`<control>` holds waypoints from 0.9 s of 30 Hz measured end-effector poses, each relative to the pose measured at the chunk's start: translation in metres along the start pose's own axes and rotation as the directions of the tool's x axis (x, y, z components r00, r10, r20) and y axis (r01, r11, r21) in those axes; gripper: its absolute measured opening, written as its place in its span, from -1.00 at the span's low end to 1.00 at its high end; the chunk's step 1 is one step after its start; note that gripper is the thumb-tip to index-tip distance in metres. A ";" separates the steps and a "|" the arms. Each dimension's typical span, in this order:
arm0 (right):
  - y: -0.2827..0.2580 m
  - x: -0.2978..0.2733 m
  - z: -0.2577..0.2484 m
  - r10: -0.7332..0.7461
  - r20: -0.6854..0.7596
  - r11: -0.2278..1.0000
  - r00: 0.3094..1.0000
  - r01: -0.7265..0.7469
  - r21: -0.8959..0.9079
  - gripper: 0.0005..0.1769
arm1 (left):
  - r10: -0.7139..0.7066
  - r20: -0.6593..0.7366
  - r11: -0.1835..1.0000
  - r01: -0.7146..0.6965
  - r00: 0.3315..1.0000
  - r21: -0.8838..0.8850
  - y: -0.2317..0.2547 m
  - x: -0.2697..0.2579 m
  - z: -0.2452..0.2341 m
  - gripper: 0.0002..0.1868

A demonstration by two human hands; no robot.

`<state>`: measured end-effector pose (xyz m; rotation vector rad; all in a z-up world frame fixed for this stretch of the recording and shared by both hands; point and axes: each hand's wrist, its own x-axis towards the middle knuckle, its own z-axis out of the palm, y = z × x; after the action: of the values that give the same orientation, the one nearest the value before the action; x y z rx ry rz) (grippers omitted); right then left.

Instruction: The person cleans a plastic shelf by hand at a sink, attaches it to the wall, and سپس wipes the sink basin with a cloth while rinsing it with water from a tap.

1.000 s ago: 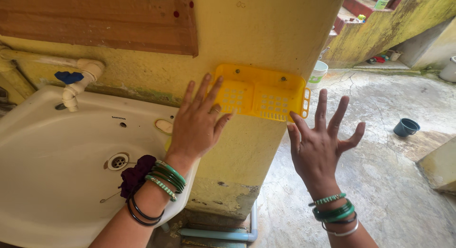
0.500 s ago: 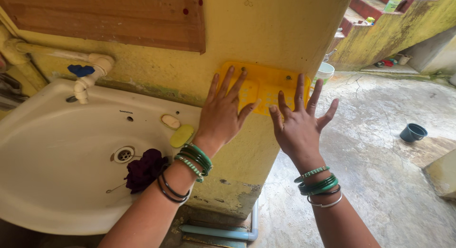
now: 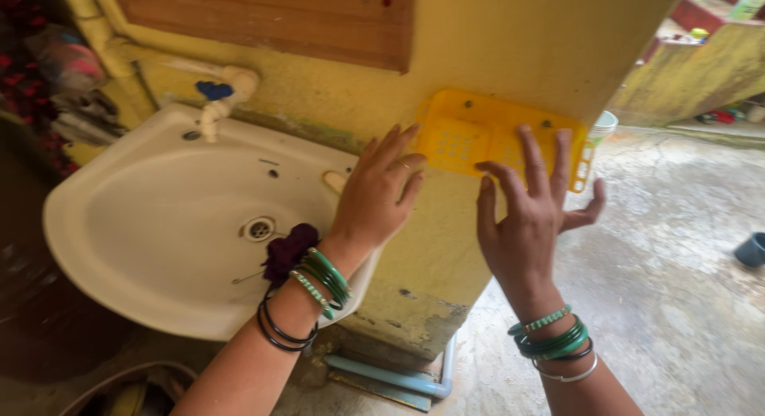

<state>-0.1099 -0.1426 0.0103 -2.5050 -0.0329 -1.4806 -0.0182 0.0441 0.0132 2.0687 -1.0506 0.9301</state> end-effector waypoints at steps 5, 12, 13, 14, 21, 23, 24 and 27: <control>-0.048 -0.011 0.030 -0.085 0.153 0.973 0.984 0.049 0.228 -0.81 | -0.230 0.028 0.972 0.231 0.973 -0.043 -0.043 -0.026 -0.037 -0.77; -0.077 -0.032 0.085 -0.149 0.346 0.972 0.926 0.072 0.225 -0.30 | -0.396 0.140 0.908 0.410 0.907 -0.088 -0.087 -0.063 -0.049 -0.76; -0.080 -0.034 0.091 -0.149 0.349 0.971 0.925 0.071 0.227 -0.30 | -0.399 0.142 0.907 0.413 0.906 -0.087 -0.089 -0.069 -0.048 -0.76; -0.082 -0.033 0.098 -0.144 0.395 0.977 0.907 0.066 0.204 -0.20 | -0.405 0.161 0.903 0.422 0.900 -0.085 -0.090 -0.072 -0.047 -0.76; -0.090 -0.027 0.116 -0.133 0.459 0.988 0.878 0.082 0.129 -0.18 | -0.432 0.165 0.888 0.450 0.887 -0.095 -0.088 -0.081 -0.038 -0.78; -0.090 -0.025 0.119 -0.141 0.443 0.987 0.885 0.092 0.129 -0.27 | -0.438 0.168 0.882 0.458 0.883 -0.110 -0.087 -0.082 -0.036 -0.78; -0.090 -0.024 0.121 -0.150 0.426 0.986 0.892 0.103 0.132 -0.35 | -0.445 0.171 0.876 0.468 0.879 -0.122 -0.087 -0.082 -0.036 -0.78; -0.089 -0.023 0.127 -0.213 0.409 0.972 0.887 0.236 -0.007 -0.47 | -0.437 0.177 0.877 0.461 0.882 -0.134 -0.089 -0.084 -0.035 -0.79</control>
<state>-0.0240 -0.0276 -0.0521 -2.8930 -0.3693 -1.0108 0.0104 0.1482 -0.0536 2.1219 -0.6389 0.4439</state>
